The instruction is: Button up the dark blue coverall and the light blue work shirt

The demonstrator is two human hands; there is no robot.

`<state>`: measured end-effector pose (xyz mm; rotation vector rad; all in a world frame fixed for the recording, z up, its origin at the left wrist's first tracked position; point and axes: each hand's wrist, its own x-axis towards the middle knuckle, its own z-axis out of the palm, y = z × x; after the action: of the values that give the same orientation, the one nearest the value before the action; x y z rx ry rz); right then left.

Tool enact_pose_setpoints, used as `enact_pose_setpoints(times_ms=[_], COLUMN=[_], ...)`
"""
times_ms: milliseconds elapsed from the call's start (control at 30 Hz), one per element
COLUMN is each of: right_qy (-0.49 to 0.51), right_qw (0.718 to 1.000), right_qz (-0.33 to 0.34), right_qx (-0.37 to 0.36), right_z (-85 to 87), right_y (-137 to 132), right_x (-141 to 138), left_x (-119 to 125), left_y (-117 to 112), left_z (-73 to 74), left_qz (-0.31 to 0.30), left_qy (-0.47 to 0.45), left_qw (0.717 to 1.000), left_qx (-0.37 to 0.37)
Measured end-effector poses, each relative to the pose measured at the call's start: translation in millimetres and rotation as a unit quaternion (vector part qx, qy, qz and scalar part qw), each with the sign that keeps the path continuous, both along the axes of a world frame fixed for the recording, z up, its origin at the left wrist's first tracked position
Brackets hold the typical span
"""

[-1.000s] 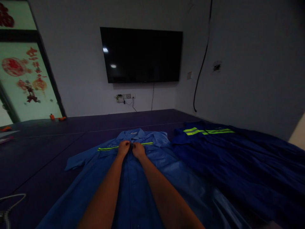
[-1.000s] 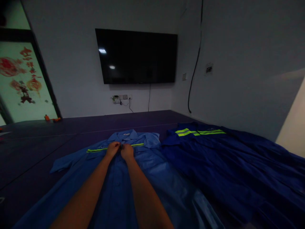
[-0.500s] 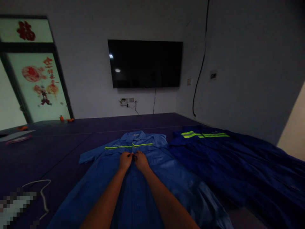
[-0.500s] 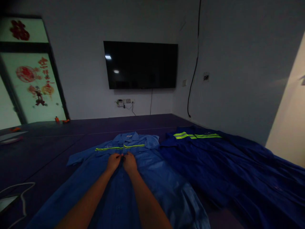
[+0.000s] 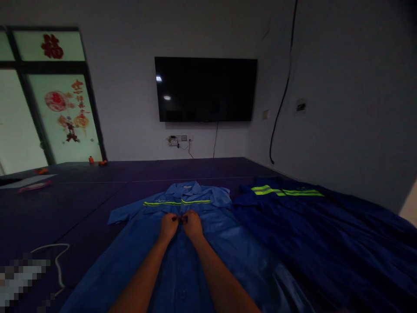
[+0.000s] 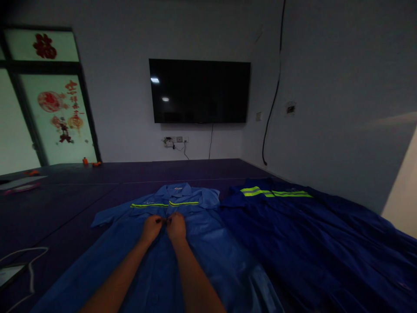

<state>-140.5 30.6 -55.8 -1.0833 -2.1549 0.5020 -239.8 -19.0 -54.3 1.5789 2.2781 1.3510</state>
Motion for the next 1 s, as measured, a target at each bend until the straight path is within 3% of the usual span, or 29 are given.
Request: enact_pose_setpoints(times_ms=[1000], right_qy=[-0.021], right_qw=[0.996], right_qz=[-0.068], right_qx=[0.047], right_z=[-6.0], right_y=[4.7], right_x=[-2.0], left_x=[0.8], left_y=[3.8], left_z=[1.0], left_qz=[-0.028], left_qy=[-0.038], left_qw=[0.998], left_qx=[0.033])
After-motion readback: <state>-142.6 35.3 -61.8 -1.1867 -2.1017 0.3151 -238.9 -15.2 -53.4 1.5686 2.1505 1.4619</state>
